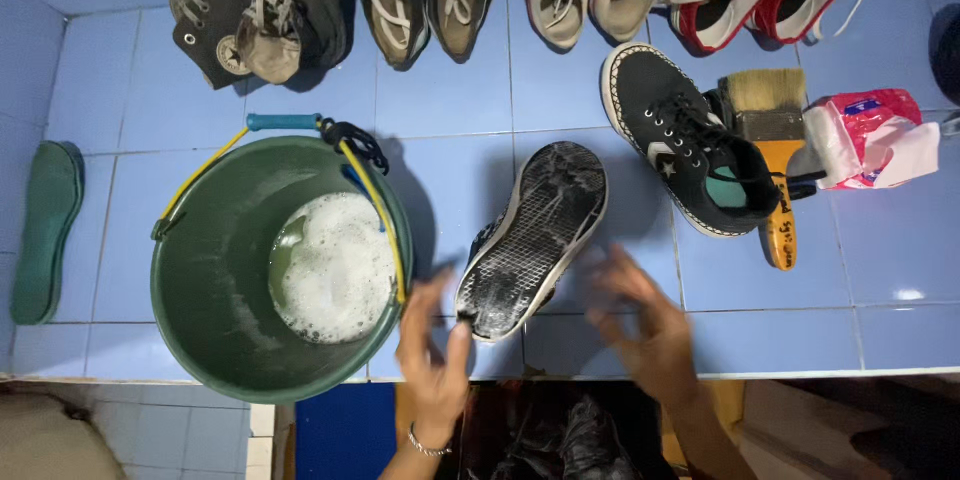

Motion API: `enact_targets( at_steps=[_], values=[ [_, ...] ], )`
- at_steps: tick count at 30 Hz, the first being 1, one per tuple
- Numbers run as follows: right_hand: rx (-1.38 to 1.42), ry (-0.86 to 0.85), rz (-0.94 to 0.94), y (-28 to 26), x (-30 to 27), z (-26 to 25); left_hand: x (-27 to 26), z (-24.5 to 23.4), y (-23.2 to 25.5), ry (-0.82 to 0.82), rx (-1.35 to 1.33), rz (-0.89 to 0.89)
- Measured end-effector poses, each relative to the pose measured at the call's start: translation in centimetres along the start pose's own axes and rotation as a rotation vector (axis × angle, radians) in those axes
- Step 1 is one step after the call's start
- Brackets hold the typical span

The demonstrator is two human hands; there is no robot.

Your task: The person cleans the sole of a shoe by hand using a toothbrush and soapy water from a bucket, then wipes the surface with a cloth.

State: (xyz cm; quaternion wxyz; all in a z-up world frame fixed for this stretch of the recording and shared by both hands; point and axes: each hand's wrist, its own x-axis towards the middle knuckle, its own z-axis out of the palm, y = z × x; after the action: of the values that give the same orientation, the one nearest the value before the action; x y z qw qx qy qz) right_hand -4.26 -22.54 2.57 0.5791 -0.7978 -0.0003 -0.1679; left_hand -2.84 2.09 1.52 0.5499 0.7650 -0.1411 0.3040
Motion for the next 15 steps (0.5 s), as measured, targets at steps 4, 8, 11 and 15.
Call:
enact_targets(
  at_steps=[4, 8, 11, 15],
  values=[
    [0.279, -0.039, 0.255, 1.0, -1.6, 0.0, 0.6, 1.1, 0.7, -0.022, -0.063, -0.209],
    [0.227, -0.074, 0.205, 0.4, -0.7, -0.2, 1.3, 1.5, 1.1, 0.048, 0.011, -0.197],
    [0.176, -0.180, 0.283, -1.3, 0.7, -0.8, 0.9, 1.7, 1.1, -0.002, -0.110, -0.342],
    [0.556, -0.010, 0.029, -1.1, 0.9, -0.9, 1.1, 1.4, 1.1, 0.026, 0.071, -0.272]
  ],
)
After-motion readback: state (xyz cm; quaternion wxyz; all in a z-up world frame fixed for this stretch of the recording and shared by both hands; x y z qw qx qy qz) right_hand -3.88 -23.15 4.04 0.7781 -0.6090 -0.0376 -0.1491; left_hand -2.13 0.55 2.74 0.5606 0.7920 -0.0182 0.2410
